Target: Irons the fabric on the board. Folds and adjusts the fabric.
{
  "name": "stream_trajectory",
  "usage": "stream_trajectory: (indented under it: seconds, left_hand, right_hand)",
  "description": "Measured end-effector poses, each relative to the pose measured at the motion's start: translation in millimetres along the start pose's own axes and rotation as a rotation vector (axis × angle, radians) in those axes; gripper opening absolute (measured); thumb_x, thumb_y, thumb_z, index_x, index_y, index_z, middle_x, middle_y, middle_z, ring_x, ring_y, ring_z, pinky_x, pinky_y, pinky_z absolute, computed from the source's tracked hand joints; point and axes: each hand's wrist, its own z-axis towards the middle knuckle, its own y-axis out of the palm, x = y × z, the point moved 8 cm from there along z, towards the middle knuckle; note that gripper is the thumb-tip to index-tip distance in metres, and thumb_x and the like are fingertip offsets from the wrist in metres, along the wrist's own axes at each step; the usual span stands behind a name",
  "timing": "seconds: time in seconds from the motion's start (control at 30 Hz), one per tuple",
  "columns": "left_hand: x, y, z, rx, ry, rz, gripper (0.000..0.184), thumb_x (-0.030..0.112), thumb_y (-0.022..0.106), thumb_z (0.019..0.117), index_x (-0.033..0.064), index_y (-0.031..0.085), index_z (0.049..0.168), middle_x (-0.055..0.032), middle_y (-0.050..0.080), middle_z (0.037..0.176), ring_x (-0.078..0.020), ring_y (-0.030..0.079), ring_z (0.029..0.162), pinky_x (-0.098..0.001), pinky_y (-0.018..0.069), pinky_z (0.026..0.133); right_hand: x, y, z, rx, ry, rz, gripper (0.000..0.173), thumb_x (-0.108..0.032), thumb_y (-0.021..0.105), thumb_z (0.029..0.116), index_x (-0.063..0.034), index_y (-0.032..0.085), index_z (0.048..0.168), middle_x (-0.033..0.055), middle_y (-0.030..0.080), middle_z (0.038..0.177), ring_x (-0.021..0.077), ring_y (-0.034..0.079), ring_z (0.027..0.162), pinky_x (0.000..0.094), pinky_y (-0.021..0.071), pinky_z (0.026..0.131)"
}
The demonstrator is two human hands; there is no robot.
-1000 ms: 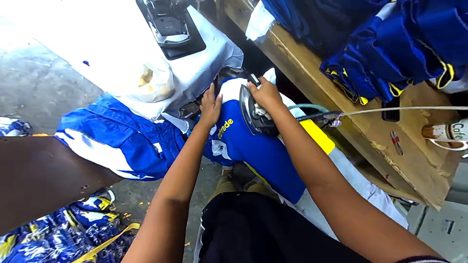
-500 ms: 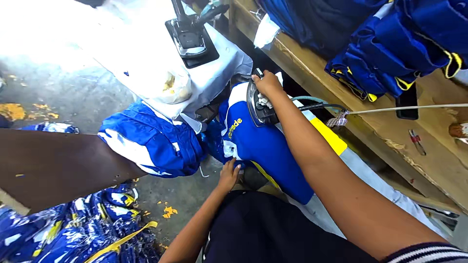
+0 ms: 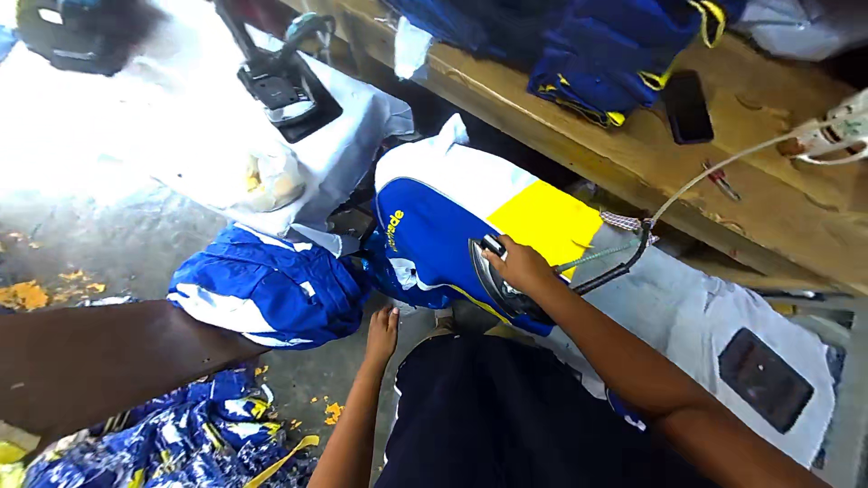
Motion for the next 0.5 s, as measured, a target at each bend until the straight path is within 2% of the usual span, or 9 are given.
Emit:
stream_trajectory:
  seconds: [0.17,0.3,0.4,0.5]
  left_hand:
    - [65.5,40.5,9.1,-0.132,0.162,0.107,0.048,0.025,0.039,0.1118,-0.0103,0.052,0.142,-0.0348,0.049,0.145,-0.0462,0.045,0.140,-0.0532,0.0334,0.119]
    - [95.5,65.0,9.4,-0.162,0.224,0.182,0.047,0.023,0.039,0.1115,-0.0116,0.051,0.141,-0.0366,0.048,0.145,-0.0475,0.044,0.140,-0.0532,0.0317,0.119]
    - [112.7,83.5,4.9,-0.163,0.229,0.202,0.046,0.022,0.040,0.1113,-0.0115,0.051,0.141,-0.0378,0.047,0.145,-0.0481,0.044,0.140,-0.0540,0.0318,0.119]
    - [124.1,102.9,-1.5,-0.168,0.232,0.223,0.046,0.022,0.041,0.1112,-0.0118,0.051,0.141,-0.0378,0.046,0.146,-0.0483,0.042,0.141,-0.0544,0.0310,0.119]
  right_hand:
    - [74.2,13.1,-54.2,-0.050,0.002,0.025,0.058,-0.049,0.049,0.1076,-0.0058,0.052,0.146,0.0260,0.068,0.119,0.0440,0.066,0.115,0.0609,0.0497,0.097]
    - [148.2,15.8,-91.9,-0.030,0.062,0.093,0.058,-0.050,0.052,0.1063,-0.0077,0.052,0.147,0.0250,0.068,0.123,0.0435,0.065,0.117,0.0620,0.0494,0.098]
    - [210.3,12.4,-117.1,0.036,0.156,0.141,0.061,-0.051,0.054,0.1047,-0.0082,0.053,0.147,0.0255,0.069,0.121,0.0445,0.066,0.114,0.0631,0.0497,0.096]
    - [273.0,5.6,-137.7,0.074,0.310,0.203,0.062,-0.050,0.063,0.1006,-0.0094,0.053,0.147,0.0273,0.069,0.118,0.0471,0.066,0.111,0.0655,0.0494,0.094]
